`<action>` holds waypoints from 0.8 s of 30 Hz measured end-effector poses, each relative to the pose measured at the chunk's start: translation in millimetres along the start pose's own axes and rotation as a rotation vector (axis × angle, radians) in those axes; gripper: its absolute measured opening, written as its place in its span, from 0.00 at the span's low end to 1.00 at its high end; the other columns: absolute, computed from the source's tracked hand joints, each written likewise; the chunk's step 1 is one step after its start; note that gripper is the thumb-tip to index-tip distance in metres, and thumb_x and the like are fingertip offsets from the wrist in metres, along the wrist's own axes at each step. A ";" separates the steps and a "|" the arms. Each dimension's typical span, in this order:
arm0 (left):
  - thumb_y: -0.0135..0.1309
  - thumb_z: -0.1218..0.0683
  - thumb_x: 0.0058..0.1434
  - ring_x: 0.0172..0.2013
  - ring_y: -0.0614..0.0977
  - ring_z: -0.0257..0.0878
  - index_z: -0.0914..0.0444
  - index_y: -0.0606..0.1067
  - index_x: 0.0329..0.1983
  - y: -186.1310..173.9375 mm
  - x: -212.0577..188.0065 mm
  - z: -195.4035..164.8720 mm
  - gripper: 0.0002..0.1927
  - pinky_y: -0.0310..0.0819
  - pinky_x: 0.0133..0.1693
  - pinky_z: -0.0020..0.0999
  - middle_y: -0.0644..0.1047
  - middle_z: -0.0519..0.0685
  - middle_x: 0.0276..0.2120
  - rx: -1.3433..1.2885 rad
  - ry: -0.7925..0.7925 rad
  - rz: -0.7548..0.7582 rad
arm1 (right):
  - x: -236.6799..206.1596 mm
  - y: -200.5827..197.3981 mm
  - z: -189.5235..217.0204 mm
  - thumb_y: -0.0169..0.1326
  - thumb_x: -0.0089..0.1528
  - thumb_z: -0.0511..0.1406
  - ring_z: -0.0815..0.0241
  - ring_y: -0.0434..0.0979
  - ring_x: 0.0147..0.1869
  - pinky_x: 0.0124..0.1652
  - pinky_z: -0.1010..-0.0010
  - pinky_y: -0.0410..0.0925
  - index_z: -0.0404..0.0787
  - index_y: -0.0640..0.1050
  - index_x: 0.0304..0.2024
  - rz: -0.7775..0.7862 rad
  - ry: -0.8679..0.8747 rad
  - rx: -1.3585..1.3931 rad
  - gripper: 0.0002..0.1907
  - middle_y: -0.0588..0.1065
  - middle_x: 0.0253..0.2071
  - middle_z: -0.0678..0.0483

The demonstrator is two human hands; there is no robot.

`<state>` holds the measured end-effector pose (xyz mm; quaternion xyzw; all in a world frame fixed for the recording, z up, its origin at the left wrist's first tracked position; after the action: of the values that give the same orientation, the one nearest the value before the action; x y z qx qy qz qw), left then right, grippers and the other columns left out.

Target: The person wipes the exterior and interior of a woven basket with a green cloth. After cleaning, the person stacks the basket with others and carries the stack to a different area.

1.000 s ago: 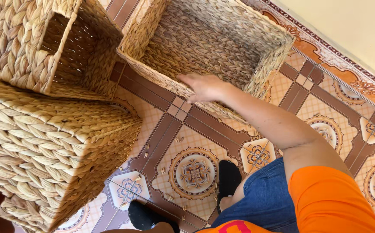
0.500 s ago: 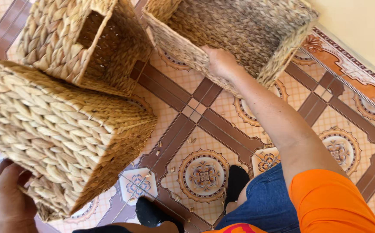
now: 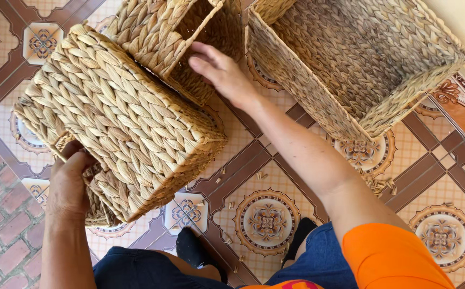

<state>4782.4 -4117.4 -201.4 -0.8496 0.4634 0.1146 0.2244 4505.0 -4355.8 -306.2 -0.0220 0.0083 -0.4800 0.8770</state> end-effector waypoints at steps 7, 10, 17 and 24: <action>0.47 0.52 0.61 0.45 0.72 0.40 0.69 0.72 0.56 -2.3 4.5 15.6 0.23 0.65 0.50 0.35 0.74 0.51 0.44 -0.023 0.011 0.085 | 0.2 36.4 7.7 0.41 0.68 0.63 0.50 0.77 0.69 0.65 0.56 0.68 0.40 0.80 0.64 0.060 0.138 -0.139 0.41 0.78 0.66 0.43; 0.48 0.51 0.62 0.44 0.69 0.38 0.67 0.69 0.61 -2.3 11.1 22.8 0.26 0.65 0.50 0.36 0.71 0.49 0.46 -0.043 0.046 0.108 | -37.1 46.2 47.3 0.42 0.70 0.55 0.49 0.83 0.52 0.45 0.65 0.78 0.43 0.71 0.67 -0.015 -0.034 -0.401 0.32 0.77 0.61 0.44; 0.46 0.48 0.64 0.45 0.73 0.37 0.63 0.69 0.65 -5.8 0.8 24.0 0.27 0.62 0.43 0.41 0.72 0.47 0.47 0.159 -0.054 0.010 | -113.9 91.4 164.2 0.54 0.64 0.59 0.40 0.55 0.76 0.70 0.40 0.55 0.46 0.66 0.68 0.055 -0.635 -0.664 0.38 0.60 0.71 0.45; 0.48 0.38 0.68 0.48 0.73 0.36 0.58 0.66 0.69 15.5 -23.6 14.8 0.31 0.68 0.43 0.42 0.72 0.45 0.49 0.153 0.020 0.161 | -161.3 144.7 164.8 0.57 0.46 0.72 0.31 0.39 0.82 0.74 0.23 0.34 0.42 0.67 0.69 0.186 -0.539 -1.001 0.60 0.52 0.76 0.37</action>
<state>4756.8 -4100.1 -209.1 -0.7910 0.5398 0.0881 0.2741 4545.6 -4137.1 -149.3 -0.5551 0.0126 -0.3161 0.7693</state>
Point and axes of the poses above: each hand's wrist, its own x-axis towards the middle knuckle, its own y-axis out of the palm, z = x × y, the point moved 6 cm from there along x, towards the middle knuckle
